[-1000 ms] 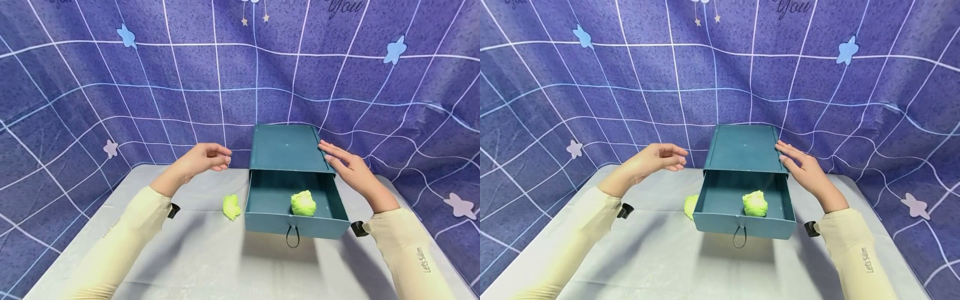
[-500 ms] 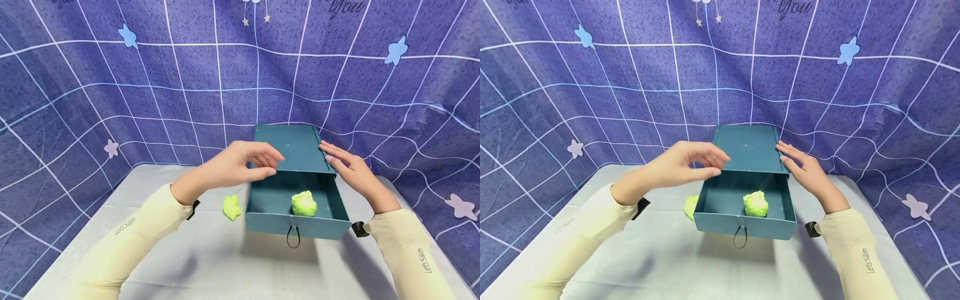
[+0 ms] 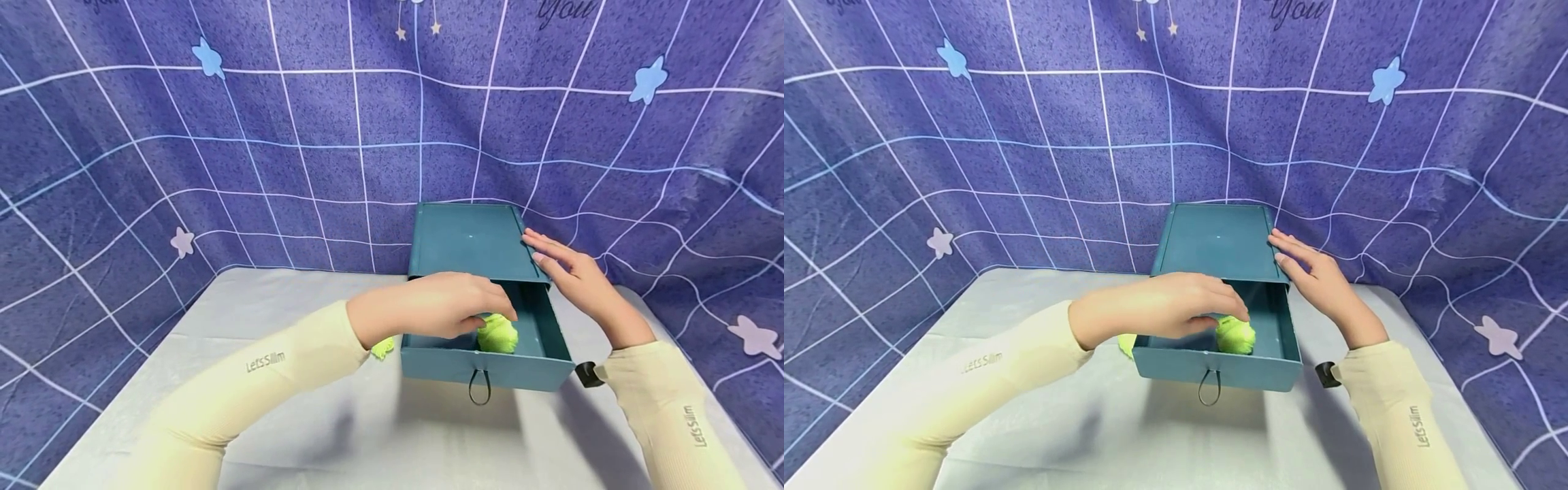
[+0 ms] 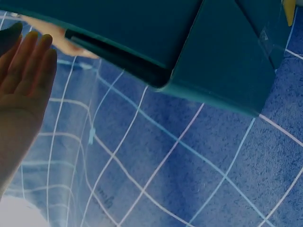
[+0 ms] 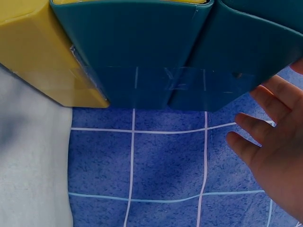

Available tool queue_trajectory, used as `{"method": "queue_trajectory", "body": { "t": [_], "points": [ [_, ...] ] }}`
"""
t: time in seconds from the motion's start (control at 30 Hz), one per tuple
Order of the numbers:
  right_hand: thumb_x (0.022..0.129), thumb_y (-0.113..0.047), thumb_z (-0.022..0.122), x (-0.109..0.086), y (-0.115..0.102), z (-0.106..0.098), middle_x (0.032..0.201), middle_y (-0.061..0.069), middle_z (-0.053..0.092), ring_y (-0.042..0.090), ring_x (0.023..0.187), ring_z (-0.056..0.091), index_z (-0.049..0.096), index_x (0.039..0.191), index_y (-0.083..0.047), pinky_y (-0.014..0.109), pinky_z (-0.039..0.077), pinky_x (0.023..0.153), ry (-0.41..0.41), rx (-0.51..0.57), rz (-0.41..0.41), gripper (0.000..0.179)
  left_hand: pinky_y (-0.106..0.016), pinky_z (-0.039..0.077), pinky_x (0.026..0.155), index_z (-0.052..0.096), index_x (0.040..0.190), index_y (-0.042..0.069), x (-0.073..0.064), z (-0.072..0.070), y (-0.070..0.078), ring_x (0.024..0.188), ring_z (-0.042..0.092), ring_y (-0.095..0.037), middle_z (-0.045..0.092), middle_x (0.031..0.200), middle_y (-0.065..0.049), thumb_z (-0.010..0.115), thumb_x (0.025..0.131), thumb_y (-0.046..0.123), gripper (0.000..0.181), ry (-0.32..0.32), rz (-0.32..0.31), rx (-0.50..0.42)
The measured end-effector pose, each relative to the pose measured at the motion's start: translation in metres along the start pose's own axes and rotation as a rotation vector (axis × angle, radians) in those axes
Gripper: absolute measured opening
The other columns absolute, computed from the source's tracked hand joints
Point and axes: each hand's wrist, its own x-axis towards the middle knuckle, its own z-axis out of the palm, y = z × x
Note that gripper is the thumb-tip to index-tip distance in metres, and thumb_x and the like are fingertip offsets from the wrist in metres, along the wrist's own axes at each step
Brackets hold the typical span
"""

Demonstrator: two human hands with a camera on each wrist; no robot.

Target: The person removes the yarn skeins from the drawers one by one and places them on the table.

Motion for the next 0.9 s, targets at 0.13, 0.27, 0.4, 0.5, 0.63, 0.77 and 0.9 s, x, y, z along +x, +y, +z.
{"method": "queue_trajectory", "body": {
  "t": [0.13, 0.27, 0.4, 0.5, 0.63, 0.77, 0.9],
  "points": [
    [0.102, -0.025, 0.048, 0.0, 0.0, 0.0, 0.15, 0.002, 0.04, 0.029, 0.14, 0.031, 0.05, 0.141, -0.019, 0.06, 0.026, 0.109, -0.001, -0.005, -0.009, 0.04, -0.026, 0.037, 0.107, 0.058, 0.133, 0.013, 0.012, 0.007, -0.005, 0.129, 0.047, -0.012, 0.056, 0.136, 0.003, 0.059, 0.091, -0.003, 0.045, -0.102, 0.004, 0.09],
    [0.102, -0.025, 0.048, 0.0, 0.001, 0.0, 0.15, 0.001, 0.041, 0.028, 0.14, 0.031, 0.05, 0.141, -0.019, 0.059, 0.025, 0.11, 0.001, -0.01, -0.013, 0.04, -0.026, 0.034, 0.11, 0.056, 0.136, 0.016, 0.019, 0.014, -0.011, 0.134, 0.041, -0.011, 0.051, 0.141, 0.005, 0.062, 0.092, 0.003, 0.046, -0.163, 0.022, 0.139],
    [0.102, -0.025, 0.049, 0.0, 0.0, 0.001, 0.149, 0.0, 0.041, 0.026, 0.14, 0.031, 0.051, 0.141, -0.02, 0.054, 0.025, 0.112, 0.007, -0.012, -0.019, 0.039, -0.02, 0.034, 0.108, 0.056, 0.136, 0.017, 0.02, 0.018, -0.015, 0.131, 0.045, -0.008, 0.053, 0.139, 0.006, 0.067, 0.091, 0.009, 0.047, -0.17, 0.017, 0.112],
    [0.102, -0.025, 0.049, 0.001, 0.0, 0.001, 0.149, 0.0, 0.042, 0.025, 0.14, 0.032, 0.051, 0.141, -0.02, 0.052, 0.026, 0.112, 0.012, -0.015, -0.021, 0.039, -0.017, 0.035, 0.106, 0.058, 0.134, 0.017, 0.02, 0.018, -0.015, 0.127, 0.048, -0.007, 0.056, 0.135, 0.007, 0.069, 0.09, 0.012, 0.046, -0.161, 0.016, 0.101],
    [0.102, -0.025, 0.049, 0.001, 0.0, 0.001, 0.15, 0.001, 0.041, 0.026, 0.14, 0.031, 0.05, 0.141, -0.019, 0.054, 0.025, 0.112, 0.009, -0.006, -0.015, 0.04, -0.014, 0.035, 0.104, 0.06, 0.13, 0.017, 0.02, 0.018, -0.013, 0.122, 0.051, -0.006, 0.059, 0.131, 0.007, 0.069, 0.089, 0.012, 0.043, -0.154, 0.03, 0.119],
    [0.102, -0.025, 0.048, 0.001, 0.0, 0.0, 0.15, 0.002, 0.04, 0.027, 0.141, 0.03, 0.049, 0.142, -0.019, 0.058, 0.024, 0.111, 0.004, 0.002, -0.009, 0.04, -0.015, 0.04, 0.098, 0.062, 0.126, 0.018, 0.019, 0.019, -0.012, 0.113, 0.055, -0.007, 0.061, 0.123, 0.007, 0.071, 0.088, 0.013, 0.04, -0.147, 0.034, 0.141],
    [0.102, -0.026, 0.048, 0.0, 0.001, 0.001, 0.15, 0.002, 0.04, 0.024, 0.141, 0.029, 0.049, 0.142, -0.019, 0.06, 0.024, 0.11, 0.005, -0.001, 0.004, 0.041, -0.018, 0.045, 0.089, 0.064, 0.12, 0.017, 0.019, 0.021, -0.011, 0.1, 0.056, -0.007, 0.062, 0.111, 0.006, 0.072, 0.086, 0.015, 0.035, -0.134, 0.035, 0.176]
  ]
}}
